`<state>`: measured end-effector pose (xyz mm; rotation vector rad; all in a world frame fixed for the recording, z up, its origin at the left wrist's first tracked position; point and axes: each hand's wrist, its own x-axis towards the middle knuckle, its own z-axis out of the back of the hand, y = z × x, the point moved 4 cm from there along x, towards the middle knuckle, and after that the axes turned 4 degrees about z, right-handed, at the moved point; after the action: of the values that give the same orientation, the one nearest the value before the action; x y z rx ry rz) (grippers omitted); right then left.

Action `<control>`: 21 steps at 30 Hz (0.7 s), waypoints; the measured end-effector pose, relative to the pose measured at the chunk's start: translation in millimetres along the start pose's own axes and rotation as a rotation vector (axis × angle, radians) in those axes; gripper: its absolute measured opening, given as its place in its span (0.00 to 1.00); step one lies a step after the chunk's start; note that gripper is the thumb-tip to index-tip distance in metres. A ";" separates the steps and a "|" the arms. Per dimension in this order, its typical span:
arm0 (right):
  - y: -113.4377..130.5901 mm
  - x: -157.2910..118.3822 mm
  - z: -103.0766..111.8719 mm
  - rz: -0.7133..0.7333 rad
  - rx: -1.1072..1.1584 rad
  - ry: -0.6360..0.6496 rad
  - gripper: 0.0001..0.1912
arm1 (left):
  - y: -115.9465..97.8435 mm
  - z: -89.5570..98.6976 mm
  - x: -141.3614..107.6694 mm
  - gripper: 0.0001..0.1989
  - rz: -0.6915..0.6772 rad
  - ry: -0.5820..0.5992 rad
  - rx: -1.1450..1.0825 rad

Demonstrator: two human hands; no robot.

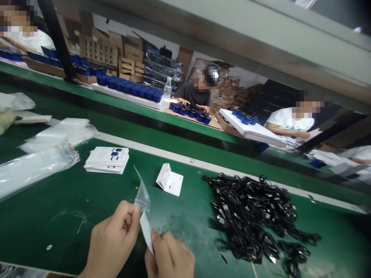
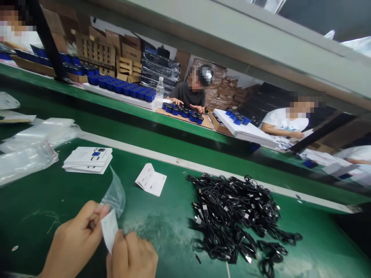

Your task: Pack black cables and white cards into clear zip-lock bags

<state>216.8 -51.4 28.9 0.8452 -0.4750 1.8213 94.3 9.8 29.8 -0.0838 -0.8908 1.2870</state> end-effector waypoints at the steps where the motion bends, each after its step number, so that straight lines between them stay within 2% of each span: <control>1: -0.4 -0.9 -1.9 -0.011 -0.021 0.026 0.11 | -2.7 -0.5 -2.6 0.14 -0.040 -0.007 0.029; 6: -4.9 -6.3 -11.8 -0.125 -0.011 0.167 0.09 | -13.3 -8.0 -17.9 0.15 -0.218 0.051 0.110; 10: -13.6 -5.4 -14.8 -0.268 0.179 0.305 0.11 | -16.7 -15.1 -23.3 0.16 -0.280 0.130 0.100; 15: -26.5 -2.6 -9.9 -0.498 0.678 0.331 0.10 | -16.3 -17.0 -24.3 0.15 -0.306 0.211 0.050; 18: -34.7 -3.4 -7.5 -0.645 0.802 0.299 0.07 | -12.1 -13.7 -26.0 0.13 -0.273 0.247 -0.019; 21: -39.2 -3.7 -6.3 -0.731 0.857 0.219 0.17 | -1.6 -14.4 -30.1 0.08 -0.203 0.261 -0.097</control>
<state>251.5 -34.1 19.5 1.1576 0.7411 1.3496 104.2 -10.5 5.1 -0.2270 -0.7169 1.0167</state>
